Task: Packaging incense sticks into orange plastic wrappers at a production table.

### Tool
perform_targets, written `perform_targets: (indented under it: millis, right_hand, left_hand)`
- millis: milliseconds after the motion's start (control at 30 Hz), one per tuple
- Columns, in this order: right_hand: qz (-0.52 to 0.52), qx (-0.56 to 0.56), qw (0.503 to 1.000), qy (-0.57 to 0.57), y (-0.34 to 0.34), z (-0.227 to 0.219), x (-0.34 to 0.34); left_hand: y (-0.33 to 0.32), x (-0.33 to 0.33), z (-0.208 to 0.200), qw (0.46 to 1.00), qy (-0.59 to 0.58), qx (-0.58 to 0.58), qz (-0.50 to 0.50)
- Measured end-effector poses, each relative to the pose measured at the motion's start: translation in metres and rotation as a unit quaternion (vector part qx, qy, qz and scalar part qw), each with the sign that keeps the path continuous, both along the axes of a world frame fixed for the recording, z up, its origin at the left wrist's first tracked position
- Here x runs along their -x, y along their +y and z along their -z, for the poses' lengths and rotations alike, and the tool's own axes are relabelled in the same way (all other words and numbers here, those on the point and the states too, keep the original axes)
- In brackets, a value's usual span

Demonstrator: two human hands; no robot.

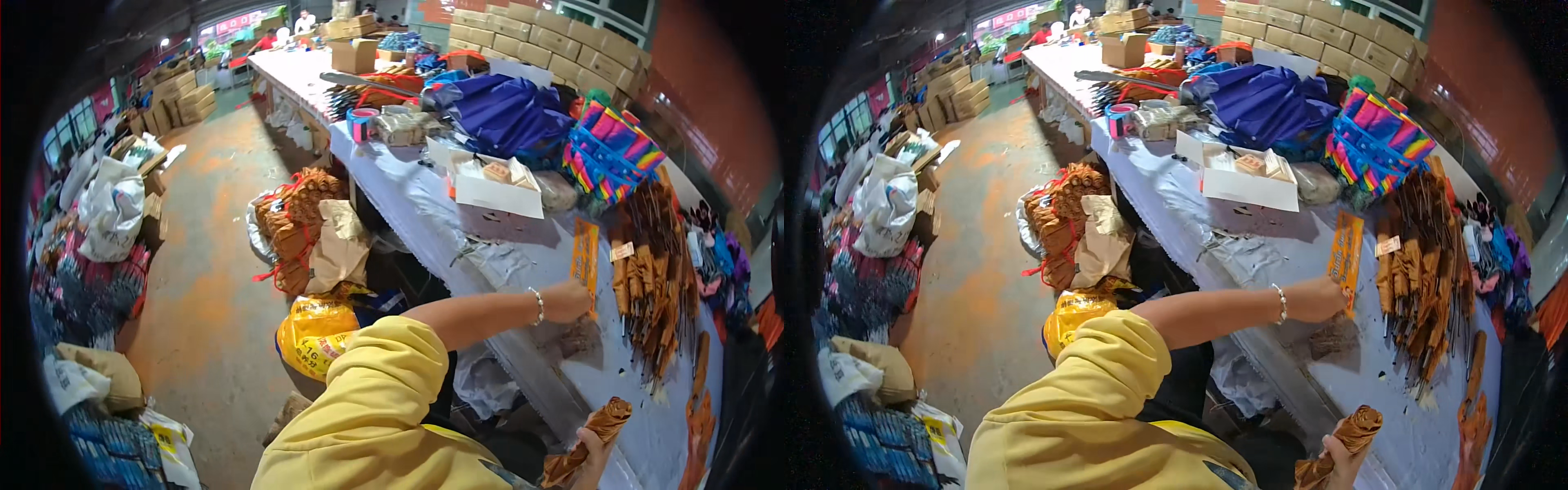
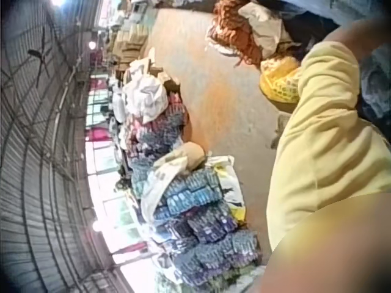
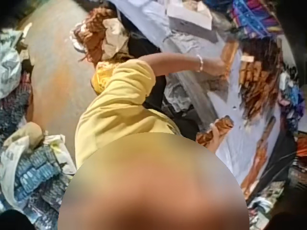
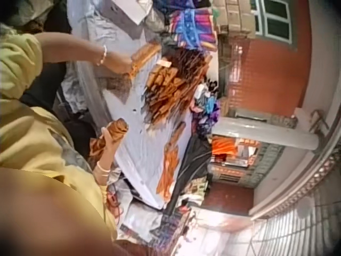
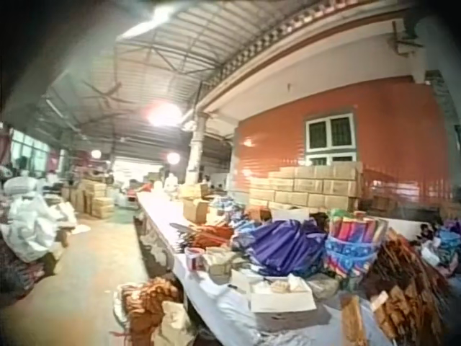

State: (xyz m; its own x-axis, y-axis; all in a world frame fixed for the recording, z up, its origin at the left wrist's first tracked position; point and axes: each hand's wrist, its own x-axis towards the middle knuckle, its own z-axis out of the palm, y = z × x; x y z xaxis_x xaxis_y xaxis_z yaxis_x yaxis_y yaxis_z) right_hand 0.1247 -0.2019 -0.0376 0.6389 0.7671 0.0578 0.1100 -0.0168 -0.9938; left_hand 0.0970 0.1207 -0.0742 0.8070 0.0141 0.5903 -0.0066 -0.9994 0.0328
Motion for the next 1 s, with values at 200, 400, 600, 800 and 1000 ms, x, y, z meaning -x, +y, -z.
perform_targets:
  millis: [200, 400, 600, 800, 1000]
  right_hand:
    - [0.072, -0.045, 0.996, 0.006, 0.024, -0.016, 0.030]
    - [0.007, 0.026, 1.000, 0.000, 0.038, -0.028, 0.019]
    - [-0.002, 0.022, 1.000, -0.007, 0.037, -0.019, 0.010]
    - [-0.028, 0.046, 0.998, 0.014, 0.037, -0.021, 0.013]
    - [-0.048, 0.035, 0.997, 0.049, 0.033, -0.017, 0.011]
  left_hand:
    - [-0.066, 0.045, -0.017, 0.983, -0.044, 0.108, 0.139]
    - [-0.084, 0.070, -0.020, 0.976, 0.006, 0.125, 0.178]
    - [-0.085, 0.073, -0.008, 0.967, -0.061, 0.166, 0.183]
    - [-0.079, 0.074, -0.011, 0.962, -0.043, 0.159, 0.215]
    - [-0.085, 0.075, -0.012, 0.964, -0.027, 0.160, 0.210]
